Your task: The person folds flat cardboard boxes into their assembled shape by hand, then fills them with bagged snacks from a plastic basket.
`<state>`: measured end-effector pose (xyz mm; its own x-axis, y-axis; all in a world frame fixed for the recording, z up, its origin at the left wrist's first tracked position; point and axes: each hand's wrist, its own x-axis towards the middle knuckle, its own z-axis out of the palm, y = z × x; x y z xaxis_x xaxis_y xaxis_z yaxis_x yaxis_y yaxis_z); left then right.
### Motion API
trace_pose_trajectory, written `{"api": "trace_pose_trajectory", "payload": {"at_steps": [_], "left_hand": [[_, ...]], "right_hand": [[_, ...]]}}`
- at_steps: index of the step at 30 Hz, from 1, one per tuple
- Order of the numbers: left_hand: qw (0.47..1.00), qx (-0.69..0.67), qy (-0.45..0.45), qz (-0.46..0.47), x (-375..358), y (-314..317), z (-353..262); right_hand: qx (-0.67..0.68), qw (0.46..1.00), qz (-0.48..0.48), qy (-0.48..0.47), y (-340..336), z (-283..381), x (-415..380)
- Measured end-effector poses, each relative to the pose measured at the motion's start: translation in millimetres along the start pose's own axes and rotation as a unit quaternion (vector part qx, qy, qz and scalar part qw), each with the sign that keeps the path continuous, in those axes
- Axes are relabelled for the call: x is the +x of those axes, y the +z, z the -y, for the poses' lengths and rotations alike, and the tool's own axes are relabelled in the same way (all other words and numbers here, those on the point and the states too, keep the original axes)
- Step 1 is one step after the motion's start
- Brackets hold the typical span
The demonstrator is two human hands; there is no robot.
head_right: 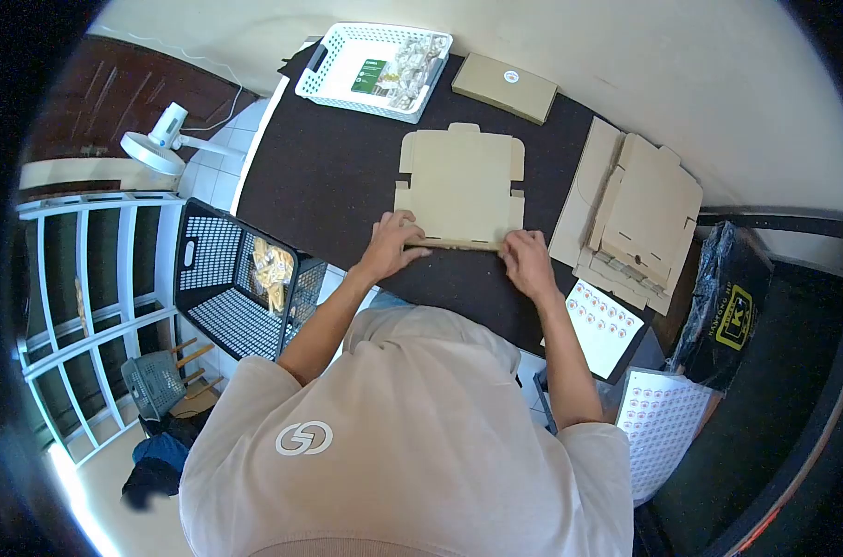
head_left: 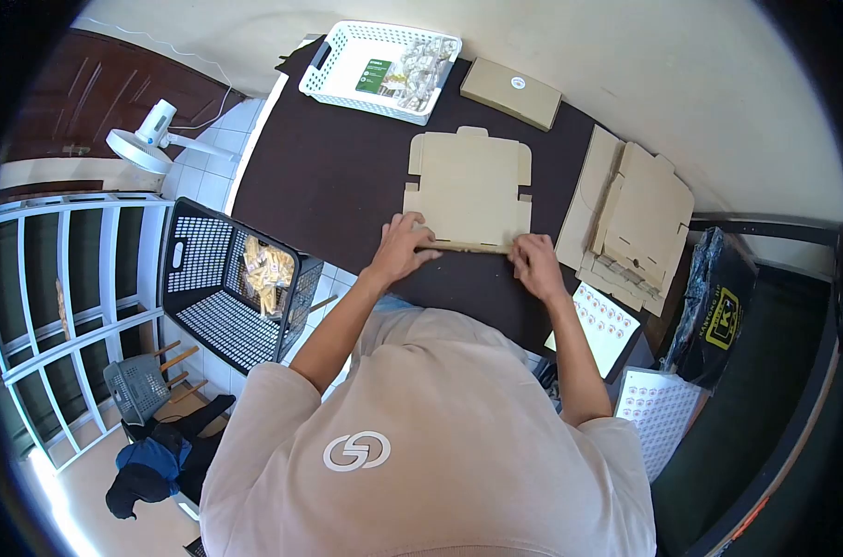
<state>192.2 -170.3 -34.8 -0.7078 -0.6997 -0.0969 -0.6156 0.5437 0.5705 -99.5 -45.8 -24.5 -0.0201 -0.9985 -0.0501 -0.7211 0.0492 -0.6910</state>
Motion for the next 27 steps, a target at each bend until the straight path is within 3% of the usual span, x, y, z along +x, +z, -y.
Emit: {"api": "trace_pose_trajectory", "payload": {"at_steps": [1,3,5,7,11,16,27], "left_hand": [[1.000,-0.016,-0.021,0.013,9.1,0.2,6.2],[0.998,-0.033,-0.039,0.026,23.6,-1.7,8.9],[0.992,-0.021,-0.126,0.013,37.6,-4.3,1.0],[0.991,0.019,-0.134,-0.006,43.3,-2.1,-14.0],[0.982,0.112,-0.143,-0.048,45.7,9.4,-39.0],[0.980,0.088,-0.179,-0.022,48.5,9.2,-41.9],[0.986,0.053,-0.159,-0.003,46.3,9.0,-26.2]], "right_hand": [[0.000,1.000,0.000,0.000,-0.4,-0.5,5.0],[-0.006,0.995,-0.024,0.101,-0.9,-1.9,14.4],[-0.038,0.995,-0.035,0.087,4.4,-10.2,20.8],[-0.124,0.984,-0.031,0.127,9.4,1.6,29.2],[-0.163,0.964,-0.010,0.208,23.6,23.7,39.3],[-0.178,0.943,-0.019,0.279,25.4,47.8,48.0],[-0.109,0.957,-0.025,0.269,23.4,10.3,39.2]]}}
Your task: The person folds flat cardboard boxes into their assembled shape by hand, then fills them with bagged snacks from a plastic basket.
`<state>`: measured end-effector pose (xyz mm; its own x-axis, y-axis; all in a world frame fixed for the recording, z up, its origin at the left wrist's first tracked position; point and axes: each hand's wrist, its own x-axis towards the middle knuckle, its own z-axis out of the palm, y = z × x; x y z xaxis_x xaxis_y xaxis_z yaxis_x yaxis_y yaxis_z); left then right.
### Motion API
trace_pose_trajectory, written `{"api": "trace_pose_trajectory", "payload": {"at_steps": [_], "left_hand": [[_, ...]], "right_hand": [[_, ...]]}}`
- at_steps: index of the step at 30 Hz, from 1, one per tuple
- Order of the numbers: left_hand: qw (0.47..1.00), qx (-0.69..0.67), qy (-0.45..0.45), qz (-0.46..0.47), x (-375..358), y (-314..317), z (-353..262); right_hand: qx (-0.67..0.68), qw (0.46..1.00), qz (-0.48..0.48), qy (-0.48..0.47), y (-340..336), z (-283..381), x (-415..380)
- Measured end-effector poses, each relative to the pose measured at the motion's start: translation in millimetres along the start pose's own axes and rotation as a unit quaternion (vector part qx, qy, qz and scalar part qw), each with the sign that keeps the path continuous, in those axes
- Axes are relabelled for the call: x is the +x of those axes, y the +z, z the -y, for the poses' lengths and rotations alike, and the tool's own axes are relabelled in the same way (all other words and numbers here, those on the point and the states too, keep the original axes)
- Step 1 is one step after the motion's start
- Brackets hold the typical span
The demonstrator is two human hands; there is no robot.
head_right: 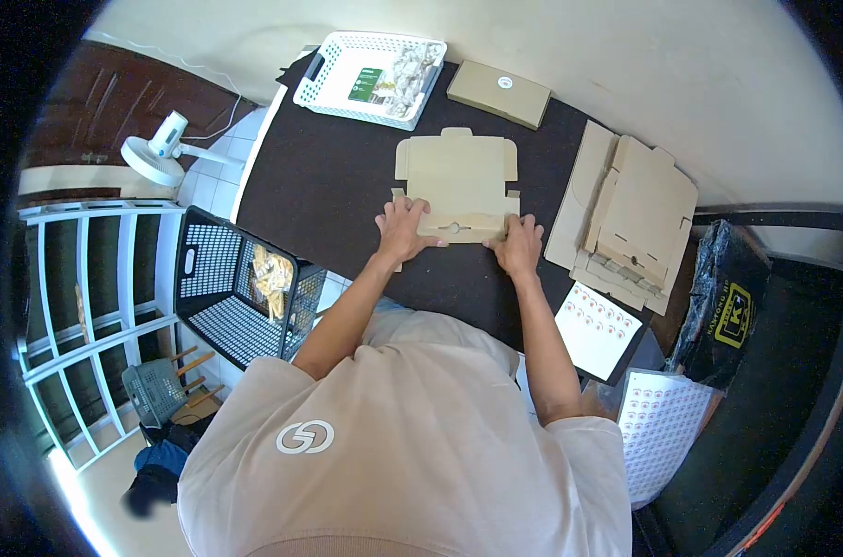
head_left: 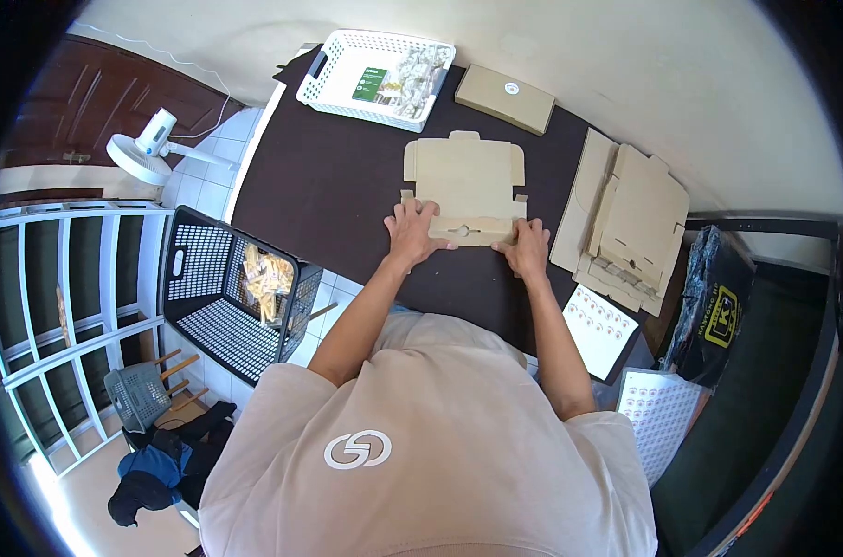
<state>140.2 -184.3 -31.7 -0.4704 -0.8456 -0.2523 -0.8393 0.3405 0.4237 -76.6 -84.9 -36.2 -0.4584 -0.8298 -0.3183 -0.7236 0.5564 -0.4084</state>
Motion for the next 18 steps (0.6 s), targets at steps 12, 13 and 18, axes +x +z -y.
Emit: {"api": "trace_pose_trajectory", "payload": {"at_steps": [12,13,18], "left_hand": [[0.952,-0.304,0.041,-0.007,8.5,-21.5,58.7],[0.957,-0.285,0.039,-0.029,10.7,-15.6,58.4],[0.932,-0.287,-0.208,-0.073,34.7,9.8,27.2]], "right_hand": [[0.352,0.928,0.086,-0.089,0.8,-48.7,2.7],[0.317,0.937,0.129,-0.063,-11.5,-37.9,1.7],[0.338,0.936,0.064,0.072,11.5,-18.8,45.5]]}}
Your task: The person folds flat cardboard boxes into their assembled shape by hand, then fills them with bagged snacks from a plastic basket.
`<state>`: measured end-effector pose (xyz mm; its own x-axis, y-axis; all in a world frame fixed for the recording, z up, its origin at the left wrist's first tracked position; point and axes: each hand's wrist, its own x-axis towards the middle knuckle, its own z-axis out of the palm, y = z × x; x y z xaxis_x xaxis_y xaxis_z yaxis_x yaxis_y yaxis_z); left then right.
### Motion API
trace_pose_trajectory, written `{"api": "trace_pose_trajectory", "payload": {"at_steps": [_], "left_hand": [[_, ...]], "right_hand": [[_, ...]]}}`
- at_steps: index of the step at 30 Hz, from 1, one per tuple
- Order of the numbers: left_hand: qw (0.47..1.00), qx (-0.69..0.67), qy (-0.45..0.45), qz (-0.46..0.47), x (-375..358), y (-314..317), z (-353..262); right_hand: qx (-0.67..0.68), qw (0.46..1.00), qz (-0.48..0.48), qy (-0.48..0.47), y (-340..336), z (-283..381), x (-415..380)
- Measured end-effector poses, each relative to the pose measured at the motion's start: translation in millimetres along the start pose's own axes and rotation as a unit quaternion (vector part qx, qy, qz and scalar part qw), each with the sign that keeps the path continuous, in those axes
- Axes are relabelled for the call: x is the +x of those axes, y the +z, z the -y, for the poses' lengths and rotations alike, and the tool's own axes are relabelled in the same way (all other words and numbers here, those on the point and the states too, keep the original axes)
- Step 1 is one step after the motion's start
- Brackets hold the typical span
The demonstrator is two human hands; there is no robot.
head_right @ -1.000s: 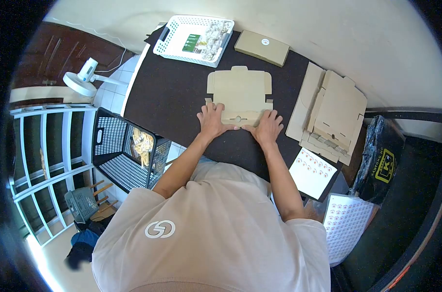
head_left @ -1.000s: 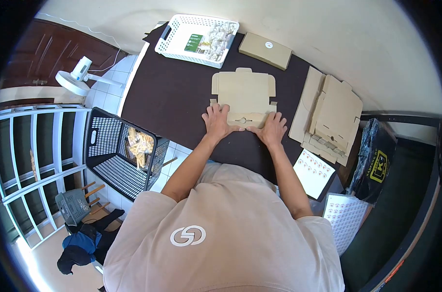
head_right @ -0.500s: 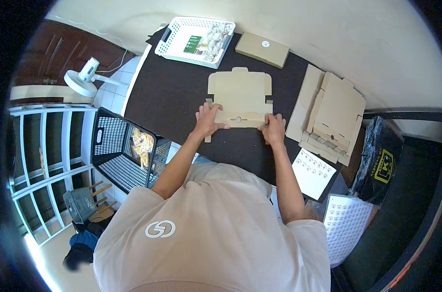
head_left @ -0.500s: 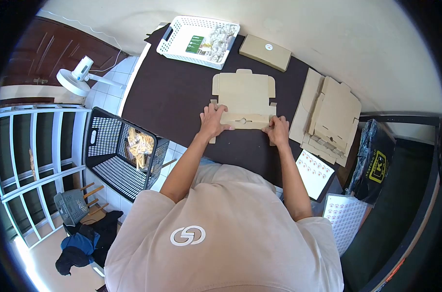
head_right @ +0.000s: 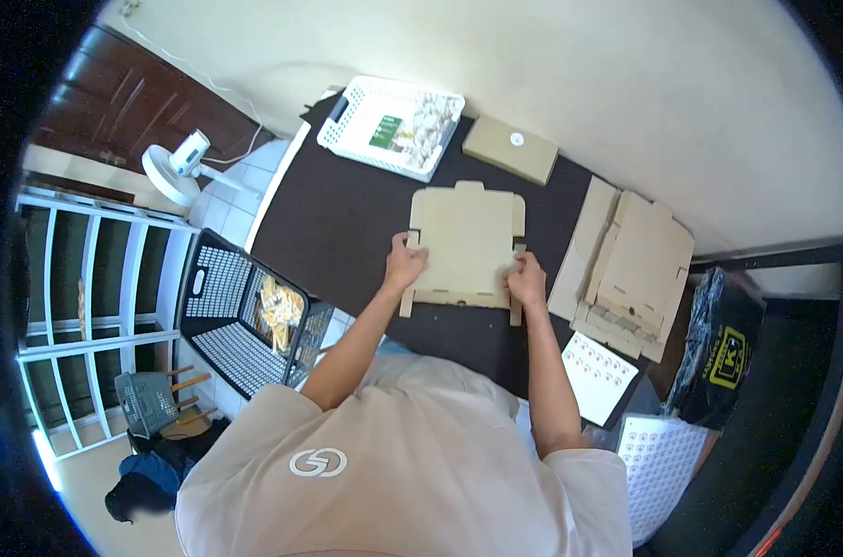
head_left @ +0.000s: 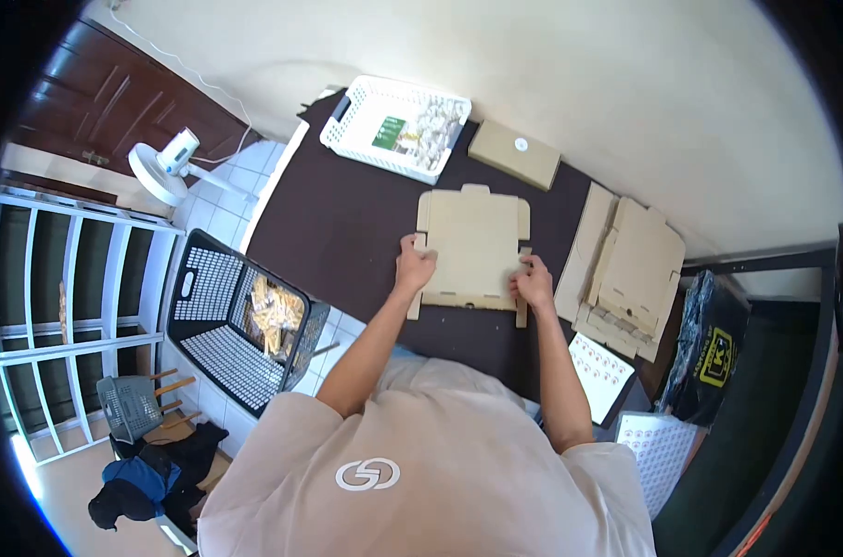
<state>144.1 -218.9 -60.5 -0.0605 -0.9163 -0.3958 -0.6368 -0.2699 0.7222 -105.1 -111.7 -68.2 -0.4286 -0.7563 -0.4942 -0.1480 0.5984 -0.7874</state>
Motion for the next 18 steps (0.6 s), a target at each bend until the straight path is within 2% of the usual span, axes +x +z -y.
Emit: {"api": "trace_pose_trajectory", "payload": {"at_steps": [1,3,7,9,10,12,13,15,16,18], "left_hand": [[1.000,-0.003,0.009,-0.006,4.2,-2.5,-6.4],[0.962,-0.249,-0.101,0.056,12.5,-4.9,-16.8],[0.936,-0.310,-0.131,0.105,33.5,-9.4,-15.8],[0.908,-0.343,-0.168,0.174,40.2,-11.8,-13.0],[0.908,-0.343,-0.167,0.176,40.8,-12.3,-13.1],[0.919,-0.310,-0.167,0.176,40.3,-10.7,-12.6],[0.919,-0.309,-0.168,0.179,39.4,-8.4,-12.1],[0.938,-0.284,-0.095,0.173,37.5,-4.0,-8.3],[0.938,-0.283,-0.098,0.175,34.5,-1.0,-2.4],[0.981,-0.154,0.022,0.120,23.6,2.0,13.1]], "right_hand": [[0.001,1.000,-0.004,-0.010,1.2,9.2,6.3],[0.146,0.984,-0.056,0.082,1.3,24.4,19.6],[0.201,0.974,-0.050,0.093,3.9,36.1,37.9],[0.135,0.986,-0.059,0.084,7.9,31.9,42.4],[0.135,0.985,-0.061,0.084,6.2,28.1,46.9],[0.187,0.974,0.049,0.116,-0.9,27.8,50.6],[0.187,0.974,0.047,0.118,-2.4,29.1,46.0],[0.286,0.951,0.025,0.118,-6.3,36.0,31.9],[0.285,0.950,0.024,0.122,-11.0,39.6,21.8],[0.339,0.934,0.073,0.081,-18.0,39.9,1.2]]}}
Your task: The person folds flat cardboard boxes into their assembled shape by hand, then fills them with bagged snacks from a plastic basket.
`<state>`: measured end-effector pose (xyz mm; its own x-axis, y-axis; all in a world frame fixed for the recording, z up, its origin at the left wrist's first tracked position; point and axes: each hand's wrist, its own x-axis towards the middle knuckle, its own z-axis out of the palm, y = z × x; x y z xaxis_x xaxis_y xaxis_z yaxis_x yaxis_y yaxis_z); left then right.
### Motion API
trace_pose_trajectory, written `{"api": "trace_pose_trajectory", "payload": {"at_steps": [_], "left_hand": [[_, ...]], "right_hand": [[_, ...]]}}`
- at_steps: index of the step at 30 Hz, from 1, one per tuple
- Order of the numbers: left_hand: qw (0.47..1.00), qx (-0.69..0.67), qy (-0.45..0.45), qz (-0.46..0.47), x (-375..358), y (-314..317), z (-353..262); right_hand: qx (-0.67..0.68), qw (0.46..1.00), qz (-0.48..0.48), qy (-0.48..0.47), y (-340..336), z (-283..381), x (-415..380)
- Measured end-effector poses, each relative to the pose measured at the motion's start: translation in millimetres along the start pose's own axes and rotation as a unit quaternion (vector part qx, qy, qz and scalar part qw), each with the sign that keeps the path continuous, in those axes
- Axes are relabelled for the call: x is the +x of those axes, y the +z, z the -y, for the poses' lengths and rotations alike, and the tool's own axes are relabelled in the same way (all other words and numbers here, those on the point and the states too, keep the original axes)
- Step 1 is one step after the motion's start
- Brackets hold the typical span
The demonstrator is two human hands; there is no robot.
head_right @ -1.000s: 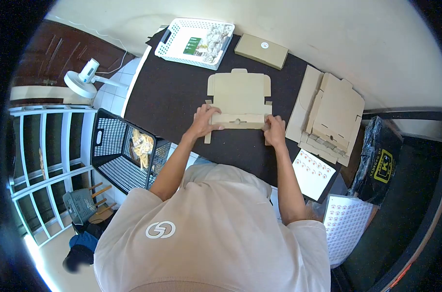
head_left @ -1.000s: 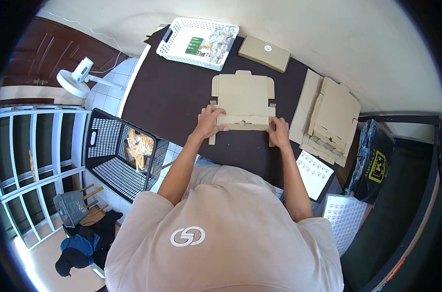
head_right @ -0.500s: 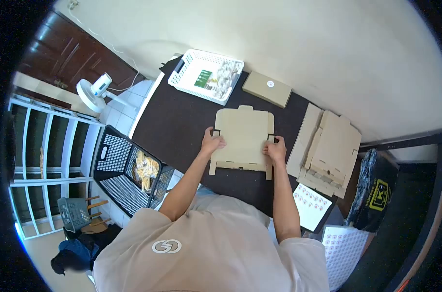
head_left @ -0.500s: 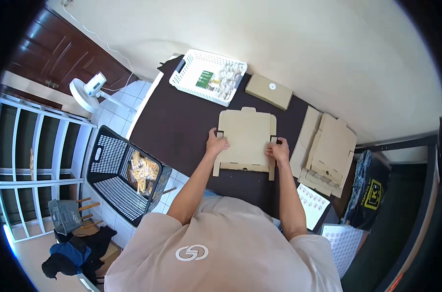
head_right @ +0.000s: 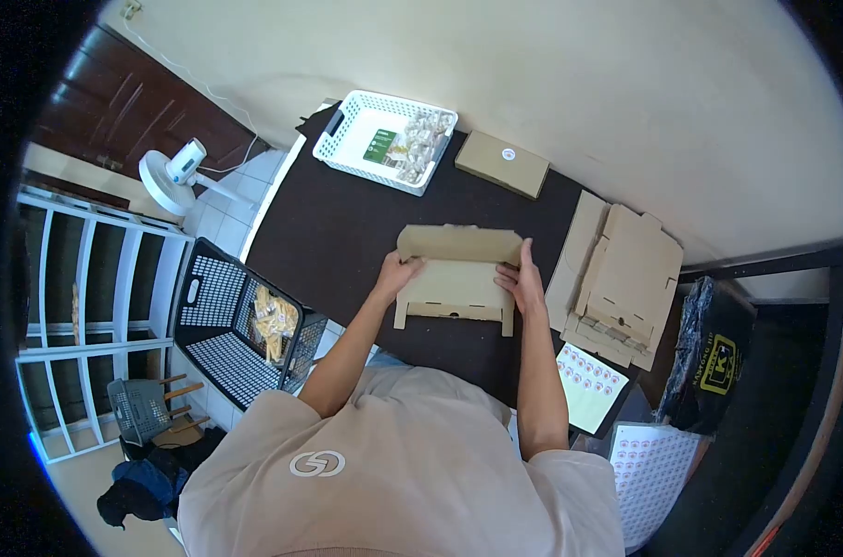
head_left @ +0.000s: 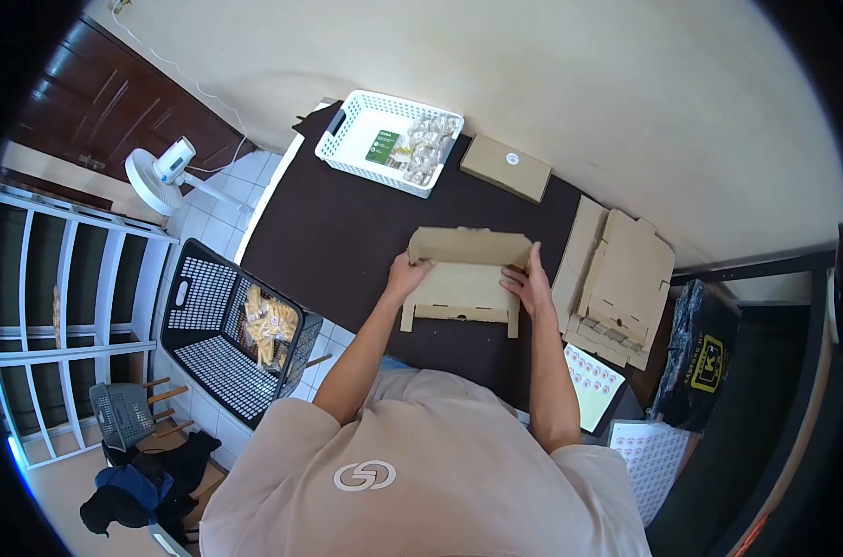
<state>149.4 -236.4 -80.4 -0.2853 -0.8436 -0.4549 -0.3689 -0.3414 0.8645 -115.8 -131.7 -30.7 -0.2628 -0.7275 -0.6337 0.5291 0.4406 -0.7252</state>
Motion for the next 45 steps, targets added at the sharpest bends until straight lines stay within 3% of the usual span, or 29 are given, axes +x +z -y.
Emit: {"api": "trace_pose_trajectory", "payload": {"at_steps": [1,2,3,5,6,7,8,9,10,11,14,18,22,24,25,30,34,36,38,40,45], "left_hand": [[1.000,0.000,-0.004,0.002,-8.1,-4.7,7.8],[0.986,0.101,0.129,-0.005,-19.3,-12.6,17.1],[0.945,0.200,0.258,-0.011,-30.2,-17.0,25.0],[0.930,0.252,0.266,0.014,-59.0,-21.5,11.9],[0.912,0.302,0.275,0.037,-72.8,-23.1,2.3],[0.912,0.303,0.273,0.038,-81.6,-23.1,-0.1],[0.885,0.379,0.265,0.052,-88.8,-22.5,-3.3],[0.852,0.453,0.255,0.064,-93.4,-21.6,-5.5],[0.852,0.454,0.254,0.064,-97.3,-20.0,-7.8],[0.845,0.473,0.238,0.074,-100.6,-17.4,-10.1],[0.827,0.514,0.210,0.085,-103.5,-10.2,-11.8],[0.802,0.567,0.150,0.112,-99.9,-1.3,-5.2],[0.804,0.566,0.151,0.103,-90.5,0.1,21.9],[0.750,0.620,0.227,0.040,-92.7,1.7,26.0],[0.748,0.622,0.228,0.039,-91.2,0.8,24.4],[0.818,0.552,0.137,0.089,-100.2,-1.5,1.9],[0.821,0.551,0.118,0.095,-101.5,-4.4,-8.2],[0.786,0.593,0.148,0.093,-98.6,-5.4,-0.3],[0.796,0.580,0.153,0.087,-102.2,-4.9,-5.9],[0.804,0.567,0.159,0.083,-104.0,-4.2,-7.6],[0.816,0.550,0.154,0.085,-104.6,-4.9,-12.6]], "right_hand": [[0.017,0.999,0.036,0.017,-10.1,-7.9,-0.3],[0.007,0.995,0.098,0.002,-24.2,-13.0,-1.9],[-0.032,0.995,0.099,-0.004,-27.1,-14.6,-8.3],[-0.070,0.992,0.101,-0.009,-31.7,-18.6,-9.1],[-0.249,0.959,0.123,-0.064,-35.9,-23.9,-1.2],[-0.419,0.889,0.142,-0.118,-32.7,-22.2,-1.8],[-0.418,0.890,0.142,-0.116,-28.0,-23.2,-4.3],[-0.552,0.823,0.097,-0.090,-3.4,-10.2,-21.8],[-0.672,0.736,0.050,-0.062,22.2,2.0,-38.4],[-0.727,0.684,0.044,-0.043,42.8,9.0,-48.4],[-0.762,0.643,0.006,-0.072,66.6,-22.7,-35.2],[-0.757,0.637,0.044,-0.141,115.1,-53.1,-31.1],[-0.728,0.645,0.111,-0.203,157.6,-71.8,-26.3],[-0.737,0.620,0.123,-0.238,170.9,-76.0,-30.6],[-0.739,0.620,0.140,-0.223,174.5,-68.1,-34.0],[-0.705,0.656,0.134,-0.233,151.6,-73.0,-24.7],[-0.707,0.657,0.138,-0.221,135.0,-60.6,-34.8],[-0.704,0.660,0.133,-0.226,120.7,-53.4,-37.4],[-0.702,0.663,0.129,-0.228,98.5,-51.0,-35.3],[-0.734,0.635,0.052,-0.237,73.3,-50.9,-29.9],[-0.756,0.610,0.016,-0.238,30.5,-39.0,-34.0]]}}
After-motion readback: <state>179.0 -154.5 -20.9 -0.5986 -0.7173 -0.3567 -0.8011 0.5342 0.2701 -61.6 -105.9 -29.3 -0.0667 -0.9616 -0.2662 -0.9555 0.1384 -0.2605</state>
